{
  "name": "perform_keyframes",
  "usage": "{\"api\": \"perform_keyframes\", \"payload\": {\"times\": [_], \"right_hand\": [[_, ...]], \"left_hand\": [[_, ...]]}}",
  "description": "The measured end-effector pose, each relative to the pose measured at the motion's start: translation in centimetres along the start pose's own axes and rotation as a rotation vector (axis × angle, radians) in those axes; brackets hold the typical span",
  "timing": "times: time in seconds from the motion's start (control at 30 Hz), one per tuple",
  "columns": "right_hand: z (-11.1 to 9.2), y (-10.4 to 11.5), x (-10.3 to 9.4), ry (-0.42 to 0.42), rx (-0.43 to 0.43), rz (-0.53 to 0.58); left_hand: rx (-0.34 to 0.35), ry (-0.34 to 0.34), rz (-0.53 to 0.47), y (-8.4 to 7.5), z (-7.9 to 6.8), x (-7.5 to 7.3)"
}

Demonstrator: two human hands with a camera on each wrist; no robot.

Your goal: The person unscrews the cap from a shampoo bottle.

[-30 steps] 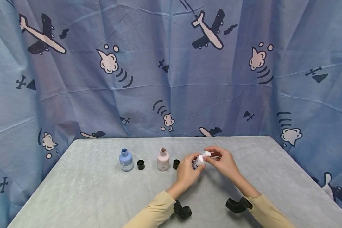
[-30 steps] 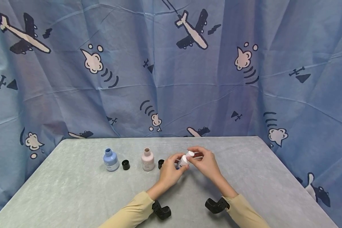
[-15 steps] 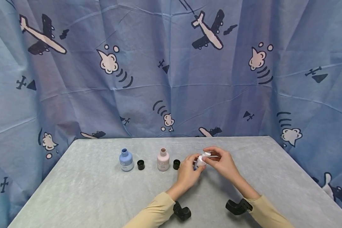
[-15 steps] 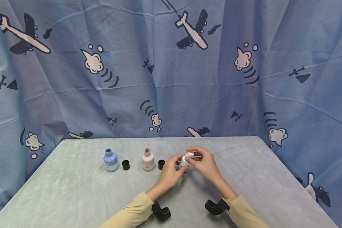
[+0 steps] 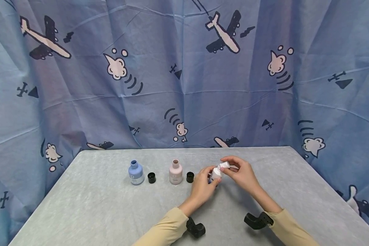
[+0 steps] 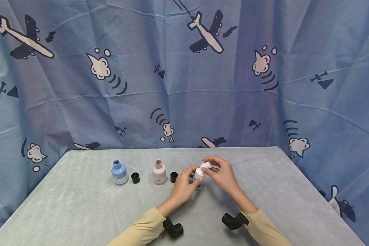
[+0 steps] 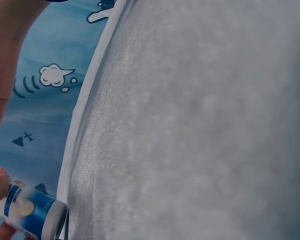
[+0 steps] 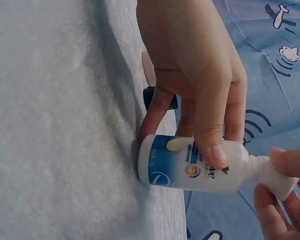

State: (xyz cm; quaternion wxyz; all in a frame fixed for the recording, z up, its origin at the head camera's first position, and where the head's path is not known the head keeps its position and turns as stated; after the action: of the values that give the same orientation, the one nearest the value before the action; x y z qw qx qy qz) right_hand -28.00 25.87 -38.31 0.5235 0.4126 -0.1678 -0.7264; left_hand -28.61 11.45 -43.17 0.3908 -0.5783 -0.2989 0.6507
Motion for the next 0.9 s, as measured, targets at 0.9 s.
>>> {"api": "perform_keyframes", "payload": {"times": [0.9], "right_hand": [[-0.6, -1.5, -1.6, -0.009, 0.088, -0.211]], "left_hand": [[-0.032, -0.040, -0.177, 0.4, 0.8, 0.4]]}}
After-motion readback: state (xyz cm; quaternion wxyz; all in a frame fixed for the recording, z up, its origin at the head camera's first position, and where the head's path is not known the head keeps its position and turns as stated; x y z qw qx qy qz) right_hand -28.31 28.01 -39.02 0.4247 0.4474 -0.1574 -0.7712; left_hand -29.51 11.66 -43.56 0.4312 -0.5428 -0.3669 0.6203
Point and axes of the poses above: each hand's wrist, its own z-axis towards the middle knuckle, its own x-axis out of the palm, y = z × x, the point moved 5 cm from there along z, towards the middle knuckle, and after that the axes turned 15 degrees about -x, right-handed, at the moved point
